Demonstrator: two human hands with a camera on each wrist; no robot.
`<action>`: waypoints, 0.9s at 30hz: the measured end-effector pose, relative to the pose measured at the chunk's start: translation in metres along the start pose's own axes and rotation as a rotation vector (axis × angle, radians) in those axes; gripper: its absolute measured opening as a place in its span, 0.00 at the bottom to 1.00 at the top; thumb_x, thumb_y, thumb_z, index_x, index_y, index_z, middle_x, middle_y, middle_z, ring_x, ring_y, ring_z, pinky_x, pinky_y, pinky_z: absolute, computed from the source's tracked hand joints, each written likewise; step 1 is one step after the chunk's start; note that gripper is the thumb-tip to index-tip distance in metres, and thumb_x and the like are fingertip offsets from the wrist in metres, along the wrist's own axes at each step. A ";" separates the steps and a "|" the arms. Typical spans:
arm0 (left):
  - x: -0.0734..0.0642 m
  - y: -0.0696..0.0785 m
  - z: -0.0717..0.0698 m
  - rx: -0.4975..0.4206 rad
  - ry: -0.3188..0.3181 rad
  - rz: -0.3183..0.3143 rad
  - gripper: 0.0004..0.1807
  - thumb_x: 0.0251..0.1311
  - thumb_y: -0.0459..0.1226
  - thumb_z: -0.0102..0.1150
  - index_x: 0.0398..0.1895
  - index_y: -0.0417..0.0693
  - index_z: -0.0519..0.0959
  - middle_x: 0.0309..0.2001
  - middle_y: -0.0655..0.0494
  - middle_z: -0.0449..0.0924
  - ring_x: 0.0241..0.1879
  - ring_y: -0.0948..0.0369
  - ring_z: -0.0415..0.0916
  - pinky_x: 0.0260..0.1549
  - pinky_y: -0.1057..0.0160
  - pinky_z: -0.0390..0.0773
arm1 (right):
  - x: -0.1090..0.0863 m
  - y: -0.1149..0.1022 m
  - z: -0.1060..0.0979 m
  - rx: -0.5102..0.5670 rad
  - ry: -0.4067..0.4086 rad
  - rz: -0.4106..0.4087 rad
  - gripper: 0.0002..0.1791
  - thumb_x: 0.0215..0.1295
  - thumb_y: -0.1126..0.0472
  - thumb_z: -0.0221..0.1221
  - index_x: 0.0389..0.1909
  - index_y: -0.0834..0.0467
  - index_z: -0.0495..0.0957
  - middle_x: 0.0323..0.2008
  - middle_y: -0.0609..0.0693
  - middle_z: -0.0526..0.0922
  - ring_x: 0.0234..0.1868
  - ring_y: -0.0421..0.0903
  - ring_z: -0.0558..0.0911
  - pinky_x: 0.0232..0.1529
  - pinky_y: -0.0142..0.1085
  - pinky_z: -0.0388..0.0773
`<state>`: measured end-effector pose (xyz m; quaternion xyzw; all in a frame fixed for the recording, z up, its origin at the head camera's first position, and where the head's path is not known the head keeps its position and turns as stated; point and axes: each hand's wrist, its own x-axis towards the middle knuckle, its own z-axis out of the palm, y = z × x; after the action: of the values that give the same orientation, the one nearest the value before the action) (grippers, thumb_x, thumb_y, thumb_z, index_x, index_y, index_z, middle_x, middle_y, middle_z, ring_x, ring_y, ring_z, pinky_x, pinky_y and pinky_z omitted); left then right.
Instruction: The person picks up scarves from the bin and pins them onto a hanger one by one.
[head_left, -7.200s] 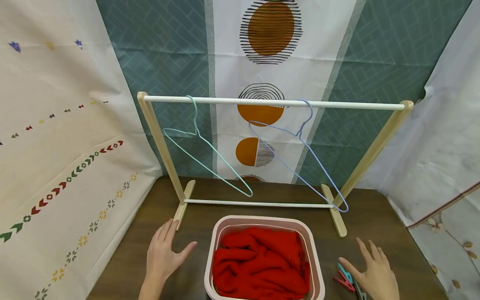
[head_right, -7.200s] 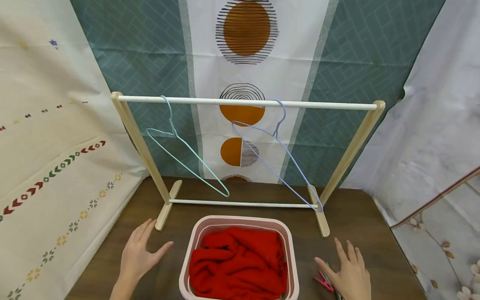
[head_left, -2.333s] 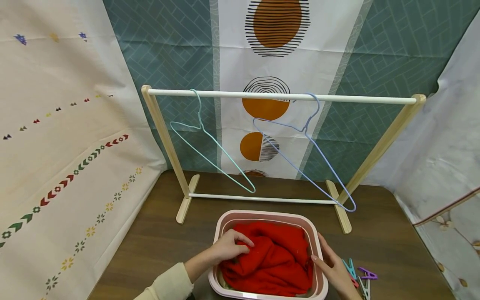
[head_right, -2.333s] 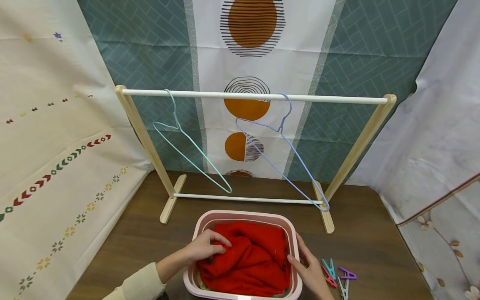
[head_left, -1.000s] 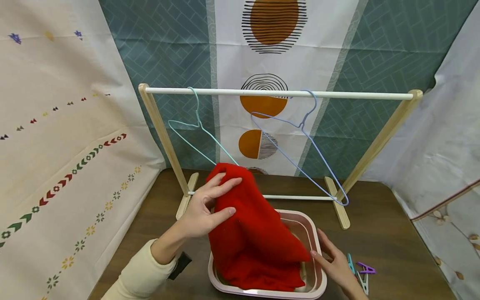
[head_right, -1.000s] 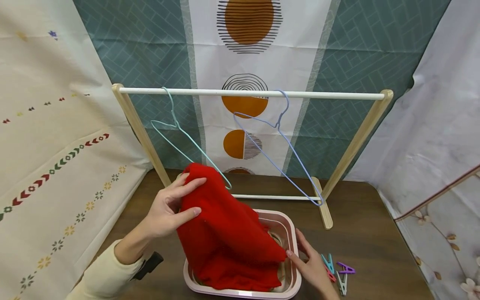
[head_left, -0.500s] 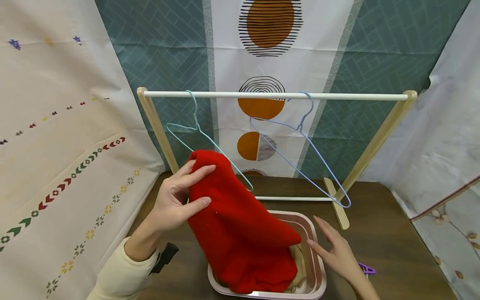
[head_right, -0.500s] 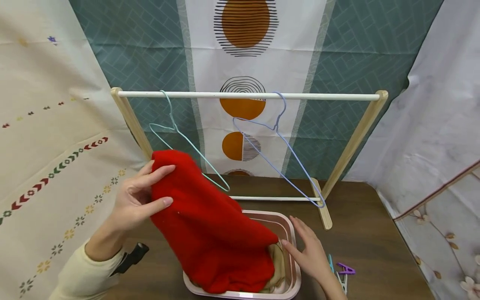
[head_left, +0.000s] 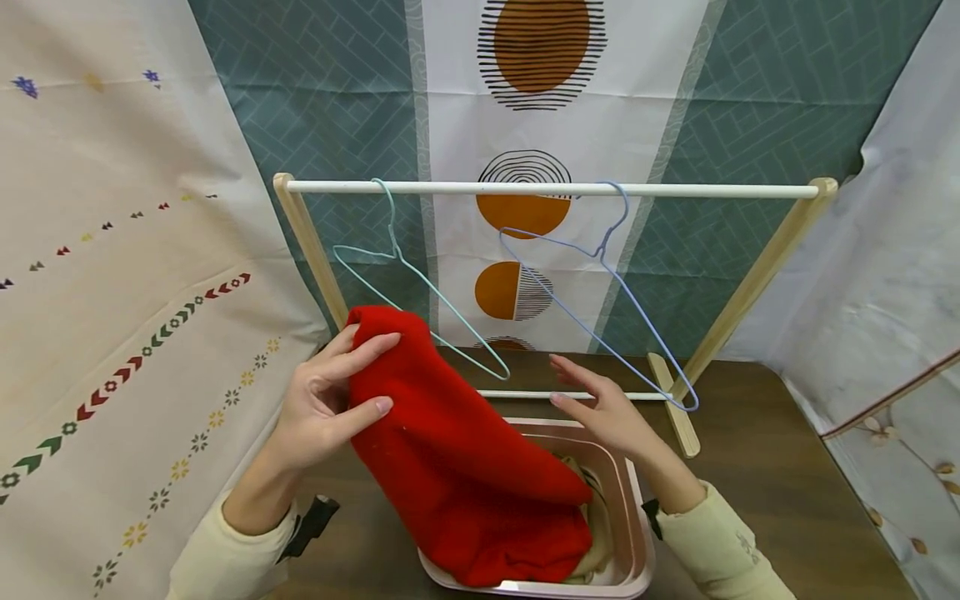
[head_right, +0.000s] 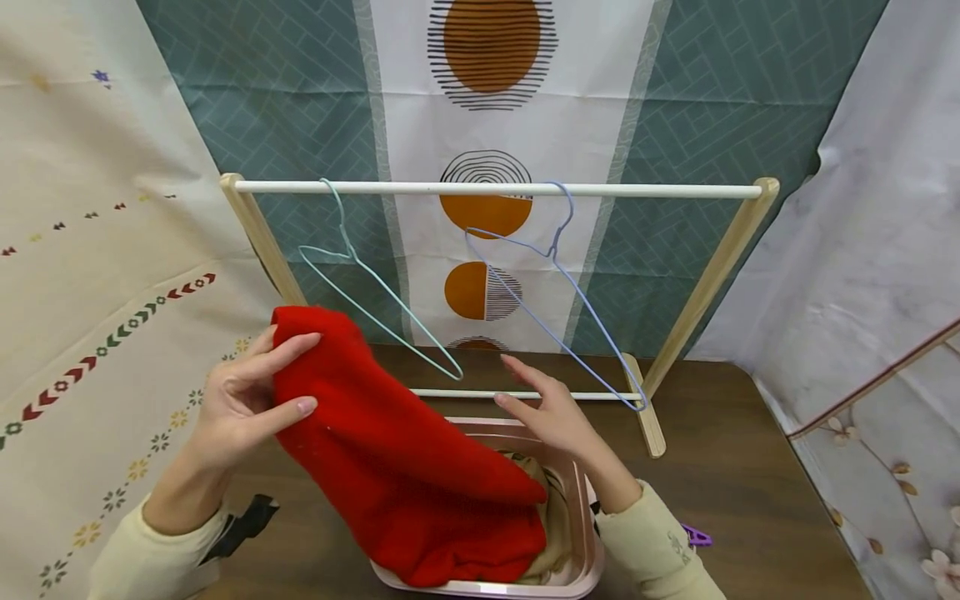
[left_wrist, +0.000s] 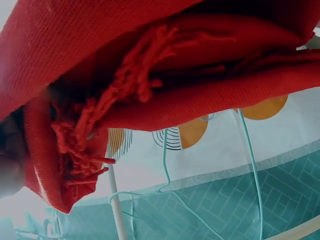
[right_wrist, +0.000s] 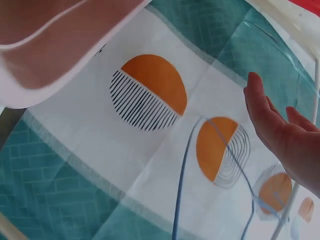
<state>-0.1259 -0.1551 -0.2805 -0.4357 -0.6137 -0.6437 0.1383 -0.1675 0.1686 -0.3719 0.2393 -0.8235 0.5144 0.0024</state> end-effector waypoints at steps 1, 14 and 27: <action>0.000 0.000 0.000 -0.002 -0.001 0.002 0.29 0.44 0.15 0.51 0.56 0.29 0.69 0.53 0.44 0.69 0.45 0.55 0.70 0.34 0.65 0.78 | 0.005 -0.002 0.001 0.001 -0.009 0.010 0.30 0.63 0.60 0.56 0.65 0.60 0.61 0.60 0.60 0.67 0.58 0.57 0.68 0.52 0.53 0.68; -0.003 -0.004 -0.002 0.046 -0.001 -0.052 0.34 0.41 0.13 0.49 0.57 0.36 0.70 0.53 0.46 0.69 0.45 0.55 0.70 0.33 0.64 0.78 | 0.066 -0.004 0.023 0.138 -0.172 0.151 0.32 0.63 0.55 0.56 0.66 0.57 0.59 0.63 0.57 0.64 0.55 0.53 0.73 0.48 0.42 0.74; -0.004 -0.008 -0.001 0.056 -0.026 -0.066 0.36 0.42 0.13 0.48 0.59 0.41 0.70 0.53 0.47 0.68 0.46 0.55 0.69 0.33 0.62 0.79 | 0.107 -0.011 0.049 0.215 -0.302 0.211 0.30 0.66 0.54 0.52 0.67 0.56 0.58 0.59 0.59 0.68 0.55 0.55 0.71 0.39 0.45 0.78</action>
<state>-0.1298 -0.1552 -0.2887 -0.4194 -0.6472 -0.6249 0.1213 -0.2463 0.0811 -0.3585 0.2252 -0.7752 0.5552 -0.2005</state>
